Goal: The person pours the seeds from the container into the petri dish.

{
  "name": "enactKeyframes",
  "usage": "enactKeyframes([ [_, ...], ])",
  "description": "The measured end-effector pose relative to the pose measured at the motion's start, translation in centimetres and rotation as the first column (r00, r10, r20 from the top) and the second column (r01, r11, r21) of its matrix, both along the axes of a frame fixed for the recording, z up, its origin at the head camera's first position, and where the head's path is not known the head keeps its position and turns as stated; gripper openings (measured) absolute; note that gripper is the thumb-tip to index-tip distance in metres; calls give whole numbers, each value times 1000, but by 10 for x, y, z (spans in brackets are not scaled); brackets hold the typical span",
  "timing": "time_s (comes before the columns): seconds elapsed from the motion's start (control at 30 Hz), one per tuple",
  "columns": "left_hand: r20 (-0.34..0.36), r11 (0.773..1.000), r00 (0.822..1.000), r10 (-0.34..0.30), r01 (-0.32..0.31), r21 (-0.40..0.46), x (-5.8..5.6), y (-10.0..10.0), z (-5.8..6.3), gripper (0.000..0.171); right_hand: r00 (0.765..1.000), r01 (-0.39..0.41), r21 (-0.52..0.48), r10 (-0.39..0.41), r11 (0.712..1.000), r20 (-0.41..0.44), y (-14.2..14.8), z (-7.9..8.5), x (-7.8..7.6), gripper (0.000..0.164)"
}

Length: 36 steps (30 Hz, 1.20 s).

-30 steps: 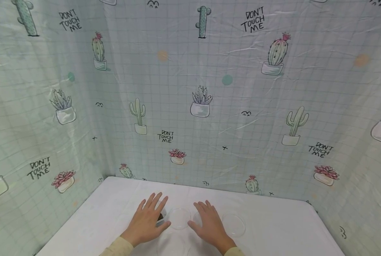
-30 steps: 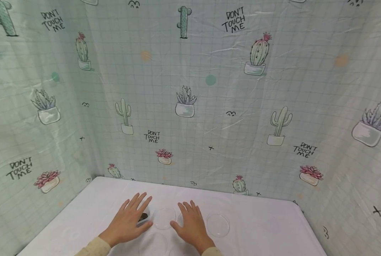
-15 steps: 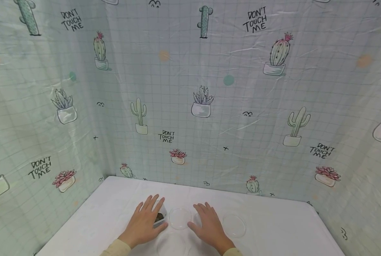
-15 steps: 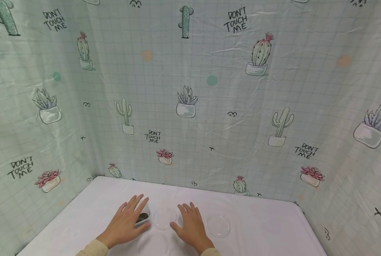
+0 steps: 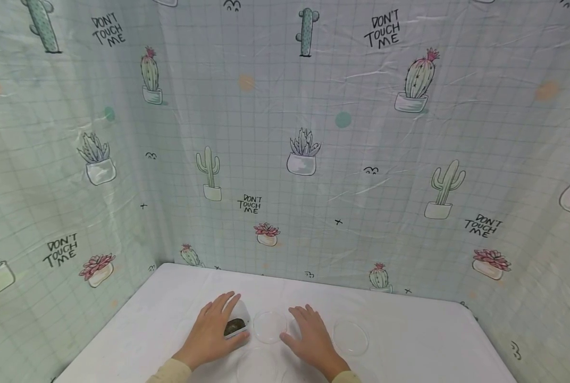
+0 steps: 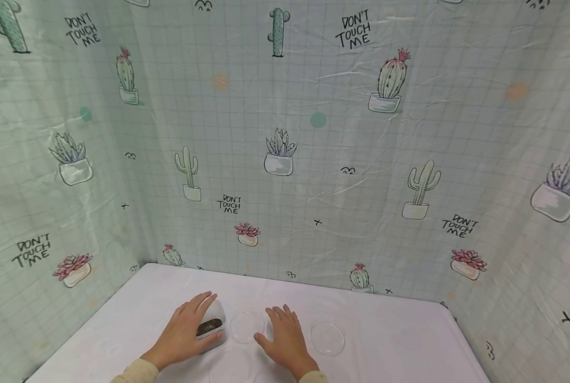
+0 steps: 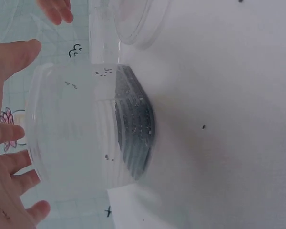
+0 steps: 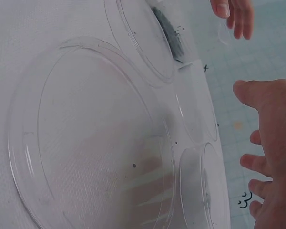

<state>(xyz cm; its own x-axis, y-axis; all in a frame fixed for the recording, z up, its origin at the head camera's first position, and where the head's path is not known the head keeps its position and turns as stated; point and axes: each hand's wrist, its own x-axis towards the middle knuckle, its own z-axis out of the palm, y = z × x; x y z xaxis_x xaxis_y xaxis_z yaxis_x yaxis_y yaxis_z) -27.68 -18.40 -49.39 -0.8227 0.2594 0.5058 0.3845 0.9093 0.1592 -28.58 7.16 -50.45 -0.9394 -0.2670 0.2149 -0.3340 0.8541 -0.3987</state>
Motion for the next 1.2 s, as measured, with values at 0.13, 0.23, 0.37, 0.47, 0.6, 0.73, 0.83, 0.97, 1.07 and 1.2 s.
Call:
enactKeyframes([
  [0.13, 60, 998, 998, 14, -17, 54, -2, -3, -2, 85, 1000, 0, -2, 0, 1000, -5, -2, -2, -1, 60],
  [0.23, 111, 994, 994, 19, -30, 105, -2, -6, -2, 86, 1000, -6, 0, 6, 1000, -15, -2, -3, -2, 59],
  [0.37, 151, 983, 989, 10, -38, 180, -3, -9, -3, 89, 1000, -20, -1, 20, 1000, -22, -2, -3, -3, 59],
  [0.47, 164, 975, 986, 1, -37, 219, -4, -13, -4, 91, 999, -32, -4, 32, 999, -28, -2, -3, -3, 59],
  [0.6, 163, 970, 987, -2, -37, 240, -6, -17, -9, 93, 998, -48, -13, 48, 999, -38, -2, -4, -3, 58],
  [0.73, 222, 963, 975, -5, -55, 265, -7, -20, -11, 97, 998, -53, -22, 52, 998, -31, -2, -4, -3, 58],
  [0.83, 292, 951, 956, -19, -73, 299, -8, -22, -14, 101, 999, -44, -22, 44, 999, -16, -3, -6, -4, 59],
  [0.97, 343, 929, 937, -62, -71, 364, -9, -24, -16, 105, 999, -34, -23, 34, 999, -2, -4, -10, -5, 60],
  [1.07, 350, 916, 932, -94, -56, 398, -8, -25, -18, 107, 999, -32, -18, 32, 999, -3, -4, -13, -6, 63],
  [1.2, 351, 904, 930, -108, -55, 424, -9, -26, -20, 110, 999, -34, -9, 34, 999, -16, -5, -15, -7, 65],
])
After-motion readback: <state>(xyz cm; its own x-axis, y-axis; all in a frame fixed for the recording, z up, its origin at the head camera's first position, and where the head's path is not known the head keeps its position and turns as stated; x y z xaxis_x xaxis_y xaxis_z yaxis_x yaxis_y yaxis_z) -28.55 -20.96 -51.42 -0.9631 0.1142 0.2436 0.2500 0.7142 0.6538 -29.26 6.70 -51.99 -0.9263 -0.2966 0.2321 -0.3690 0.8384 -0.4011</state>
